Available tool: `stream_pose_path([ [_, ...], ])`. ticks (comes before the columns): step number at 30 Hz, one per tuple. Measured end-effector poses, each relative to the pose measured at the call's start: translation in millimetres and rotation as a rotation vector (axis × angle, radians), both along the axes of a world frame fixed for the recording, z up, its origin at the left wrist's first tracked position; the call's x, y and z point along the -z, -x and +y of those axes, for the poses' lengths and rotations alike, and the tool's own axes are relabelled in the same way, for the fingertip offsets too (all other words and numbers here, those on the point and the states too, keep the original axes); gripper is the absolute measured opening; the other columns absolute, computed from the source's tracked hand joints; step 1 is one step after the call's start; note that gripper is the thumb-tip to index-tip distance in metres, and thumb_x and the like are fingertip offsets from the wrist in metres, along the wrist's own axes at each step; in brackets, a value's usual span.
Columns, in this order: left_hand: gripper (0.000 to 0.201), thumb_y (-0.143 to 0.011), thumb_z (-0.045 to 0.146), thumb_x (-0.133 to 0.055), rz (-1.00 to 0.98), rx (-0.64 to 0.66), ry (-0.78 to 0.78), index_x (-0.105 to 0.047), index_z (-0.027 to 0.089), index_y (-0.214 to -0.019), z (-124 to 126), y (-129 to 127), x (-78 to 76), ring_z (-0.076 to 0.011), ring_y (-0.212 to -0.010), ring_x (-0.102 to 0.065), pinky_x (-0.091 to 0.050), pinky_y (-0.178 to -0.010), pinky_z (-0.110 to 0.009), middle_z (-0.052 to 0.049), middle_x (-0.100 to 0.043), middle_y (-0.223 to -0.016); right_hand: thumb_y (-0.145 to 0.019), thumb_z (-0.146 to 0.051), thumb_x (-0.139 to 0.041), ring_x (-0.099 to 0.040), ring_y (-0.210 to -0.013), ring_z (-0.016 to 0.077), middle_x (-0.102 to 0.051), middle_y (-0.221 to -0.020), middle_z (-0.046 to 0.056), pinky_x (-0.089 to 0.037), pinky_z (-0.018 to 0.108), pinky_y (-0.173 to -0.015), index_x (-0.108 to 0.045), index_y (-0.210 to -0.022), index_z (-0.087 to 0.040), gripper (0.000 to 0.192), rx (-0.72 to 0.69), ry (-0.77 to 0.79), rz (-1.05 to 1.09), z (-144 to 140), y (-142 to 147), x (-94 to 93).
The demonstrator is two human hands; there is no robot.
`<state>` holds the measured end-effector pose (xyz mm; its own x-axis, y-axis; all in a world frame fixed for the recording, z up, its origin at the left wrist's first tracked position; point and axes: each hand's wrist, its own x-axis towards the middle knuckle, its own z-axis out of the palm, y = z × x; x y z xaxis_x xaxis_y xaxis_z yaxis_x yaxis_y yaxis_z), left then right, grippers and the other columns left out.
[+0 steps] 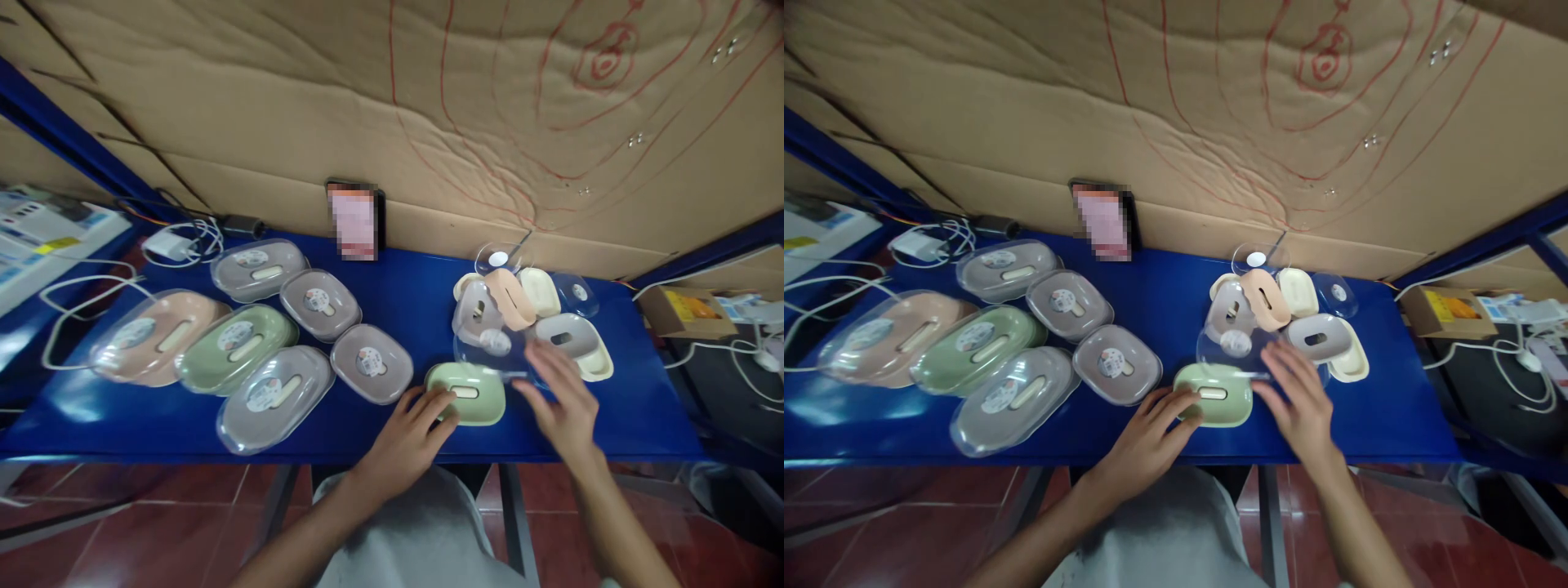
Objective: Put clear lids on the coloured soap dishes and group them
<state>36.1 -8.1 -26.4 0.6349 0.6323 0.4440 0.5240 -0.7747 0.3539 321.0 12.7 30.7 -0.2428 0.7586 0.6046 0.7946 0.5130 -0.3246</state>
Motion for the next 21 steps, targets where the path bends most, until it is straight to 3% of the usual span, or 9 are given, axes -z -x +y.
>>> stream_pose_path([
  [3,0.023,-0.107,0.011,-0.054,-0.072,-0.039,0.032,-0.068,0.019,-0.122,-7,3,1.9,-0.0276,-0.132,-0.065,-0.057,-0.108,-0.046,-0.012,-0.070,-0.132,-0.100,-0.019,-0.072,-0.069,-0.127,0.0315,-0.073,-0.133,0.010,-0.064,0.052,-0.101,-0.052,-0.161,-0.035,0.066,0.029,0.080,0.042,-50,17,32.6],
  [7,0.021,-0.107,0.022,-0.060,-0.148,-0.141,0.090,-0.067,0.024,-0.127,-15,6,3.0,-0.0258,-0.126,-0.069,-0.063,-0.102,-0.042,-0.011,-0.067,-0.135,-0.103,-0.023,-0.068,-0.067,-0.126,0.0310,-0.068,-0.130,0.012,-0.064,0.053,-0.100,-0.051,-0.161,-0.038,0.062,0.042,0.160,0.001,-69,25,54.3],
  [13,0.063,-0.105,0.029,-0.066,-0.042,-0.165,0.083,-0.041,0.022,-0.163,-10,2,-0.6,-0.0373,-0.150,-0.054,-0.059,-0.113,-0.054,-0.024,-0.044,-0.167,-0.104,-0.018,-0.065,-0.044,-0.158,0.0330,-0.058,-0.157,0.012,-0.056,0.056,-0.118,-0.047,-0.164,-0.034,0.065,-0.123,0.240,-0.080,-65,21,49.6],
  [21,0.061,-0.103,0.028,-0.070,-0.104,-0.189,0.201,-0.046,0.028,-0.159,-8,0,5.7,-0.0318,-0.153,-0.052,-0.059,-0.114,-0.048,-0.019,-0.042,-0.171,-0.106,-0.010,-0.057,-0.046,-0.157,0.0272,-0.057,-0.162,0.006,-0.042,0.059,-0.128,-0.038,-0.168,-0.034,0.069,-0.252,0.245,-0.251,-58,12,43.0],
])
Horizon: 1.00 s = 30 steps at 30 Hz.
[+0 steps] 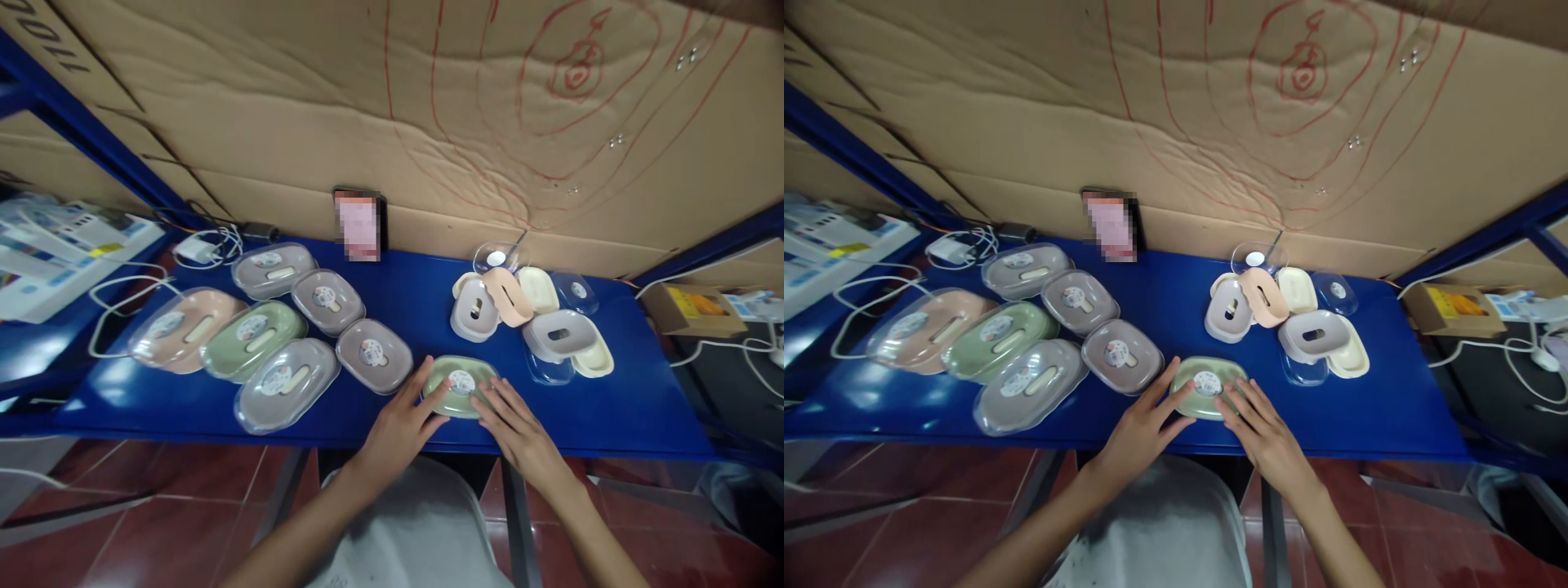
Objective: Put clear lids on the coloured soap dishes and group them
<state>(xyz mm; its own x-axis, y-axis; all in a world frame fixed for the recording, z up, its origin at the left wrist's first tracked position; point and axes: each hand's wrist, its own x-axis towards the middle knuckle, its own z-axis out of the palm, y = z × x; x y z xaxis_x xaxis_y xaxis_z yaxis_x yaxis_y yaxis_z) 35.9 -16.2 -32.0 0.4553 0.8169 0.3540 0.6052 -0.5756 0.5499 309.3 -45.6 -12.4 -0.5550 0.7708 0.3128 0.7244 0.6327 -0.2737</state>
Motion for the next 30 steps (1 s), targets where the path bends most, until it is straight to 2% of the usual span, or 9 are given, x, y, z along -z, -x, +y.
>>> stream_pose_path([
  [3,0.064,-0.100,0.029,-0.074,-0.018,-0.004,-0.002,-0.047,0.028,-0.159,0,0,3.2,-0.0315,-0.152,-0.053,-0.058,-0.115,-0.048,-0.019,-0.044,-0.170,-0.107,-0.014,-0.057,-0.044,-0.158,0.0288,-0.055,-0.163,0.007,-0.043,0.062,-0.127,-0.035,-0.169,-0.034,0.070,0.004,0.002,0.021,-1,1,3.1],
  [7,0.069,-0.098,0.031,-0.077,-0.028,-0.013,0.011,-0.046,0.029,-0.160,1,-1,5.5,-0.0305,-0.151,-0.055,-0.057,-0.116,-0.047,-0.018,-0.048,-0.168,-0.105,-0.026,-0.065,-0.028,-0.165,0.0351,-0.044,-0.171,0.012,-0.050,0.062,-0.121,-0.035,-0.170,-0.032,0.071,0.078,0.022,0.051,0,7,4.6],
  [13,0.072,-0.097,0.029,-0.078,-0.042,-0.020,0.118,-0.045,0.033,-0.161,-1,-2,6.5,-0.0297,-0.154,-0.051,-0.054,-0.119,-0.047,-0.015,-0.043,-0.171,-0.105,-0.024,-0.065,-0.042,-0.159,0.0320,-0.053,-0.165,0.009,-0.054,0.058,-0.120,-0.041,-0.167,-0.036,0.068,0.087,-0.028,0.026,4,10,-3.6],
  [16,0.073,-0.097,0.027,-0.078,-0.055,-0.016,0.136,-0.044,0.033,-0.162,-1,-2,6.9,-0.0298,-0.155,-0.050,-0.053,-0.120,-0.048,-0.015,-0.042,-0.172,-0.104,-0.025,-0.067,-0.044,-0.157,0.0329,-0.053,-0.165,0.009,-0.055,0.058,-0.119,-0.040,-0.168,-0.037,0.071,0.094,-0.066,-0.028,2,10,-1.1],
  [23,0.090,-0.095,0.028,-0.081,-0.042,0.007,0.151,-0.030,0.035,-0.169,1,-2,6.9,-0.0312,-0.155,-0.050,-0.051,-0.121,-0.051,-0.015,-0.043,-0.171,-0.105,-0.023,-0.064,-0.039,-0.160,0.0353,-0.047,-0.169,0.010,-0.053,0.062,-0.120,-0.034,-0.170,-0.036,0.073,0.089,-0.067,-0.038,-4,11,10.0],
  [30,0.086,-0.094,0.028,-0.082,-0.027,-0.019,0.129,-0.036,0.034,-0.166,1,-6,4.4,-0.0320,-0.150,-0.056,-0.054,-0.118,-0.051,-0.016,-0.050,-0.165,-0.107,-0.029,-0.060,-0.029,-0.164,0.0381,-0.044,-0.171,0.008,-0.052,0.068,-0.118,-0.037,-0.169,-0.039,0.066,0.111,-0.019,0.082,-1,10,13.9],
])
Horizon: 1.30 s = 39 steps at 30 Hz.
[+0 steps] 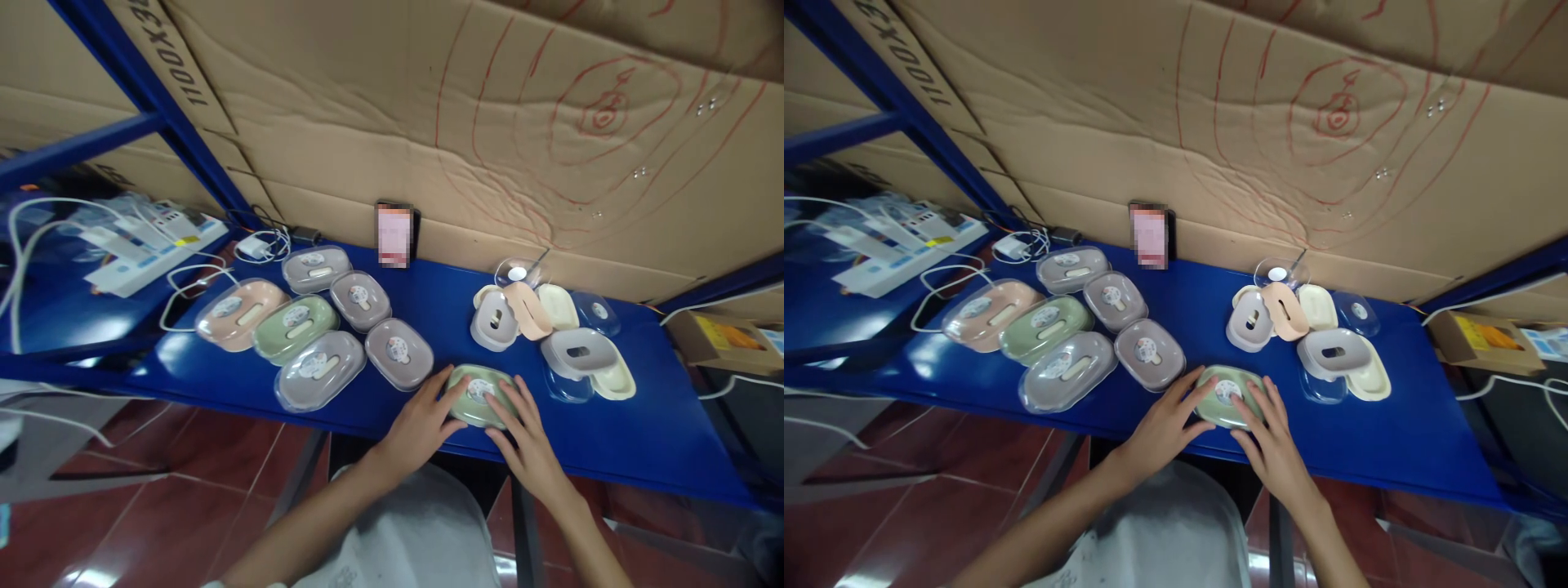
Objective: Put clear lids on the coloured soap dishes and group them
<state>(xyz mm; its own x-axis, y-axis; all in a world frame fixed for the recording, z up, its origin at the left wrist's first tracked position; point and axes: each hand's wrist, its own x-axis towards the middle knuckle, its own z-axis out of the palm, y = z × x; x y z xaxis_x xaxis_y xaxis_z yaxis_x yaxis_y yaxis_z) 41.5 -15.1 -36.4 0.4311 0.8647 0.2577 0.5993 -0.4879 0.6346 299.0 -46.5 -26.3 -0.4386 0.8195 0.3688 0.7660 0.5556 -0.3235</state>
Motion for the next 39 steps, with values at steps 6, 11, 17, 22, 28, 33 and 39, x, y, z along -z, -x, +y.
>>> stream_pose_path([
  [6,0.084,-0.090,0.027,-0.086,-0.016,-0.006,0.014,-0.044,0.031,-0.161,2,-3,0.6,-0.0323,-0.146,-0.059,-0.056,-0.117,-0.052,-0.017,-0.055,-0.160,-0.105,-0.033,-0.066,-0.037,-0.161,0.0389,-0.054,-0.163,0.009,-0.055,0.066,-0.115,-0.040,-0.167,-0.041,0.068,-0.027,-0.015,-0.094,7,-5,0.7],
  [11,0.073,-0.100,0.032,-0.075,0.024,-0.008,-0.107,-0.040,0.032,-0.164,-13,10,-19.3,-0.0332,-0.146,-0.058,-0.059,-0.113,-0.055,-0.017,-0.053,-0.162,-0.100,-0.032,-0.073,-0.042,-0.158,0.0416,-0.055,-0.160,0.013,-0.057,0.065,-0.114,-0.038,-0.168,-0.038,0.077,-0.060,-0.105,-0.079,3,2,-12.7],
  [17,0.056,-0.104,0.032,-0.068,-0.059,-0.242,-0.263,-0.051,0.035,-0.157,-19,71,-62.5,-0.0307,-0.136,-0.067,-0.063,-0.108,-0.048,-0.012,-0.060,-0.156,-0.098,-0.027,-0.075,-0.027,-0.164,0.0417,-0.028,-0.179,0.008,-0.049,0.068,-0.121,-0.022,-0.174,-0.037,0.092,-0.193,-0.225,0.011,33,56,-41.3],
  [22,0.059,-0.096,0.042,-0.080,-0.001,-0.667,-0.370,-0.059,0.030,-0.150,12,161,-69.6,-0.0336,-0.135,-0.068,-0.057,-0.115,-0.053,-0.008,-0.068,-0.148,-0.101,-0.029,-0.070,-0.019,-0.167,0.0406,-0.005,-0.183,0.007,-0.040,0.069,-0.126,-0.008,-0.175,-0.037,0.097,-0.199,-0.202,0.066,63,97,-54.3],
  [28,0.070,-0.092,0.052,-0.083,0.160,-0.922,-0.333,-0.059,0.019,-0.148,68,253,-53.7,-0.0306,-0.124,-0.072,-0.062,-0.105,-0.049,-0.010,-0.071,-0.143,-0.105,-0.028,-0.063,-0.030,-0.164,0.0400,-0.016,-0.182,0.007,-0.045,0.067,-0.124,-0.021,-0.173,-0.041,0.082,-0.051,-0.100,0.037,69,70,-42.0],
  [33,0.085,-0.088,0.060,-0.083,0.253,-0.906,-0.287,-0.052,0.012,-0.150,85,267,-43.0,-0.0389,-0.131,-0.066,-0.058,-0.109,-0.058,-0.016,-0.068,-0.140,-0.107,-0.031,-0.059,-0.027,-0.164,0.0416,-0.025,-0.180,0.009,-0.036,0.073,-0.125,-0.031,-0.171,-0.037,0.070,0.214,-0.102,-0.039,75,26,-20.5],
  [39,0.122,-0.081,0.078,-0.079,0.212,-0.896,-0.351,-0.027,0.009,-0.167,64,240,-58.2,-0.0472,-0.149,-0.049,-0.043,-0.121,-0.069,-0.024,-0.046,-0.165,-0.109,-0.038,-0.058,-0.041,-0.158,0.0376,-0.051,-0.166,0.013,-0.028,0.071,-0.129,-0.038,-0.168,-0.029,0.063,0.228,-0.031,-0.188,85,19,-11.8],
])
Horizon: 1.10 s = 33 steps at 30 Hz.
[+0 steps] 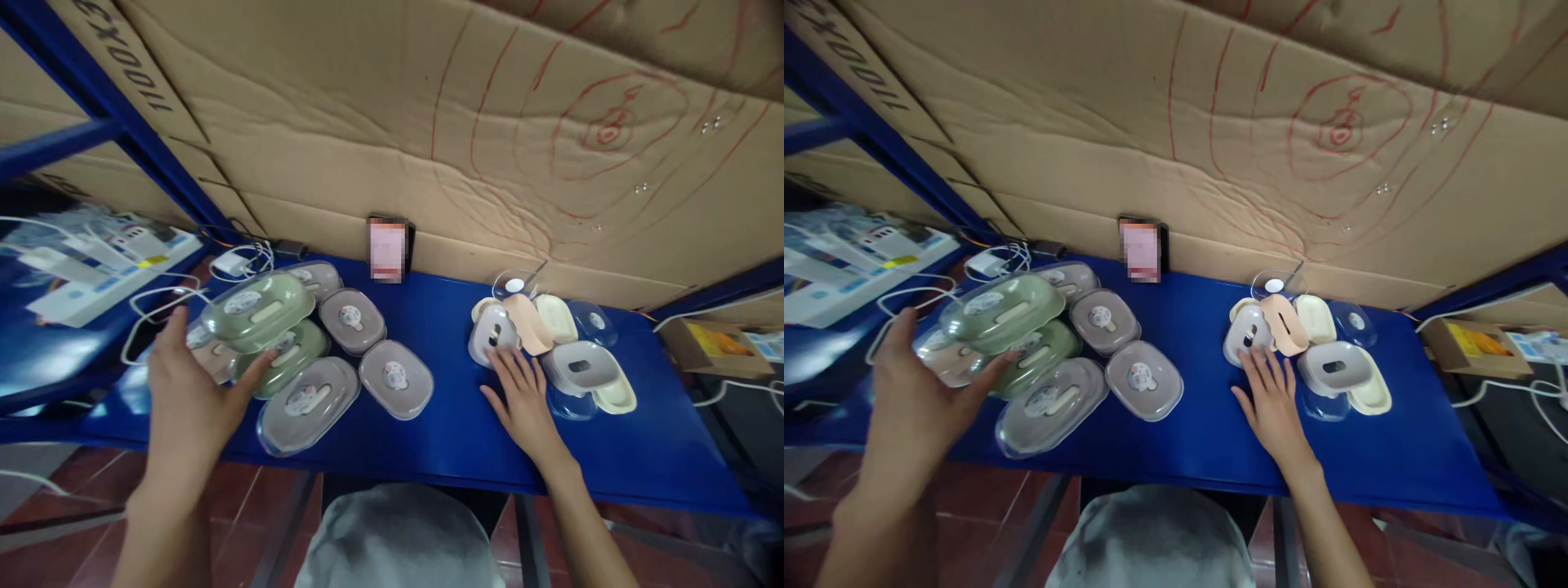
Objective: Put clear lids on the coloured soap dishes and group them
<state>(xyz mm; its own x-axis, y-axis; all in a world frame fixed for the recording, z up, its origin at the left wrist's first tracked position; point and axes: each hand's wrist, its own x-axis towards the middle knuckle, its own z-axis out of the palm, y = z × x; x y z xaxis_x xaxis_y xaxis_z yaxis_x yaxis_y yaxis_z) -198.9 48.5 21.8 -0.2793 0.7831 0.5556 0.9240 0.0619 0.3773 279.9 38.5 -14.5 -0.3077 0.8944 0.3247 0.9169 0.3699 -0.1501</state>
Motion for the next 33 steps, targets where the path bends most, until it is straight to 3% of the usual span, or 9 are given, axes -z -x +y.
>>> stream_pose_path([
  [3,0.082,-0.099,0.057,-0.069,-0.052,0.154,-0.002,-0.037,0.020,-0.164,-33,-62,-14.2,-0.0399,-0.146,-0.054,-0.048,-0.121,-0.063,-0.015,-0.055,-0.158,-0.110,-0.030,-0.057,-0.052,-0.151,0.0310,-0.065,-0.153,0.009,-0.032,0.064,-0.130,-0.055,-0.155,-0.028,0.046,-0.120,0.053,0.019,-1,5,-5.1],
  [6,0.048,-0.106,0.031,-0.062,-0.054,0.604,0.038,-0.052,0.028,-0.152,-65,-139,-15.2,-0.0285,-0.137,-0.065,-0.062,-0.110,-0.045,-0.008,-0.061,-0.152,-0.107,-0.015,-0.052,-0.058,-0.145,0.0262,-0.072,-0.141,0.007,-0.042,0.058,-0.126,-0.066,-0.140,-0.026,0.038,-0.229,0.076,0.089,-10,0,-10.9],
  [9,0.044,-0.106,0.014,-0.053,0.004,0.974,0.103,-0.057,0.024,-0.149,-79,-201,-3.2,-0.0256,-0.148,-0.055,-0.059,-0.113,-0.039,-0.010,-0.054,-0.161,-0.102,-0.006,-0.048,-0.056,-0.147,0.0262,-0.073,-0.139,0.006,-0.044,0.060,-0.125,-0.069,-0.134,-0.026,0.043,-0.267,0.094,0.124,-27,-18,-14.6],
  [12,0.055,-0.100,0.002,-0.049,0.111,1.133,0.159,-0.057,0.021,-0.151,-73,-235,12.0,-0.0308,-0.159,-0.042,-0.053,-0.121,-0.049,-0.013,-0.048,-0.166,-0.098,-0.001,-0.044,-0.050,-0.153,0.0267,-0.068,-0.149,0.005,-0.045,0.061,-0.125,-0.068,-0.136,-0.027,0.052,-0.252,0.104,0.113,-41,-37,-17.7],
  [16,0.043,-0.106,0.019,-0.056,0.218,1.179,0.254,-0.059,0.019,-0.149,-62,-248,27.2,-0.0331,-0.151,-0.051,-0.033,-0.132,-0.064,-0.012,-0.060,-0.156,-0.102,-0.006,-0.046,-0.051,-0.151,0.0283,-0.063,-0.155,0.008,-0.044,0.058,-0.125,-0.060,-0.148,-0.024,0.051,-0.122,0.015,0.046,-30,-44,-22.7],
  [23,0.033,-0.110,0.022,-0.052,0.214,1.097,0.219,-0.066,0.021,-0.140,-78,-235,32.5,-0.0275,-0.150,-0.050,0.014,-0.135,-0.062,-0.003,-0.069,-0.147,-0.108,-0.019,-0.051,-0.050,-0.151,0.0392,-0.063,-0.152,0.024,-0.025,0.072,-0.127,-0.049,-0.159,-0.009,0.052,0.028,-0.030,-0.177,40,-3,-11.5],
  [25,0.035,-0.110,0.017,-0.048,0.186,1.091,0.193,-0.067,0.020,-0.139,-83,-230,28.7,-0.0250,-0.145,-0.055,0.013,-0.136,-0.059,-0.003,-0.072,-0.143,-0.107,-0.018,-0.053,-0.045,-0.154,0.0416,-0.065,-0.149,0.025,-0.014,0.078,-0.127,-0.052,-0.157,-0.008,0.051,0.053,-0.014,-0.196,44,0,-7.9],
  [29,0.043,-0.104,0.002,-0.048,0.007,1.106,0.052,-0.066,0.018,-0.140,-85,-227,17.5,-0.0204,-0.138,-0.061,-0.005,-0.139,-0.056,-0.003,-0.076,-0.137,-0.102,-0.004,-0.049,-0.042,-0.158,0.0316,-0.074,-0.140,0.010,0.009,0.074,-0.129,-0.060,-0.150,-0.024,0.054,-0.088,0.080,-0.124,15,-13,-15.2],
  [33,0.039,-0.104,0.002,-0.053,-0.126,1.044,0.010,-0.068,0.020,-0.135,-74,-241,11.2,-0.0185,-0.135,-0.064,-0.015,-0.139,-0.054,-0.005,-0.076,-0.134,-0.103,-0.010,-0.050,-0.039,-0.160,0.0298,-0.070,-0.147,0.009,0.001,0.069,-0.132,-0.057,-0.152,-0.024,0.052,-0.209,0.180,0.004,-19,-29,-25.8],
])
